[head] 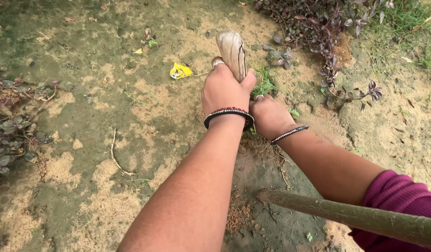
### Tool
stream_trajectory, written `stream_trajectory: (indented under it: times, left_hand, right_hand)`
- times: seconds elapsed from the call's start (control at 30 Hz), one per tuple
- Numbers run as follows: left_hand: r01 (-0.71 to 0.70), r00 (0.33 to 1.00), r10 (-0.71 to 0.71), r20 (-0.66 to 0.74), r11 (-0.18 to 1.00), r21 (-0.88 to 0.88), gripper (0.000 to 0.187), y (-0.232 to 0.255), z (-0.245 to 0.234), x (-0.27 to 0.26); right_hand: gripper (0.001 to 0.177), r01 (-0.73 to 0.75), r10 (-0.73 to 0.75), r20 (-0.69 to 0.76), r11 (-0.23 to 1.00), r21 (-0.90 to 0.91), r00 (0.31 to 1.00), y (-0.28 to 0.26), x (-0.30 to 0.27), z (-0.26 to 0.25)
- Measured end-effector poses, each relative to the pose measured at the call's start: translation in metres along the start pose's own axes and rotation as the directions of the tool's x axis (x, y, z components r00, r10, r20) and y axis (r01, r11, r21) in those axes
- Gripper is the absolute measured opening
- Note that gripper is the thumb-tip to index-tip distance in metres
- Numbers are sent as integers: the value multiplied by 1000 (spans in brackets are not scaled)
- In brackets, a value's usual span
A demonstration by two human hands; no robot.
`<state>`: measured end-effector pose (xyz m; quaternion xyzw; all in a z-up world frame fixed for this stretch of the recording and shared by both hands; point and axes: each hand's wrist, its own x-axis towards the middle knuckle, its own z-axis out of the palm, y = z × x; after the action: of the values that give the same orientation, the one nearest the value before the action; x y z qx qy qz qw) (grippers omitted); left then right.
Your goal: Planting a thin sapling in the soil and stabilizing it using a stone and manual soil packing.
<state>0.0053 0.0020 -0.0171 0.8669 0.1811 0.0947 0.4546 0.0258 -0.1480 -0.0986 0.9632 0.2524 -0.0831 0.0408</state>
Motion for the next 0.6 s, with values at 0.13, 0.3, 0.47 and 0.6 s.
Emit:
stream_trajectory:
  times: [0.13,0.3,0.47,0.6]
  left_hand:
    - [7,1000,-8,-22,999,-33,51,-1,2,-3]
    - [-57,997,54,58,996,65,51,2,6,2]
    - [-89,992,86,92,996,29,49,10,-1,-5]
    - [-81,985,59,162,988,131,48,6,3,-6]
  right_hand:
    - [30,58,-49,92,994,-94,995,15,-7,-4]
    - [37,-26,26,77,1000,-2,997,46,-13,-18]
    - [38,25,-37,108,993,117,993,27,-30,-30]
    - [44,81,-95,140,991,106,986,9,-34,-25]
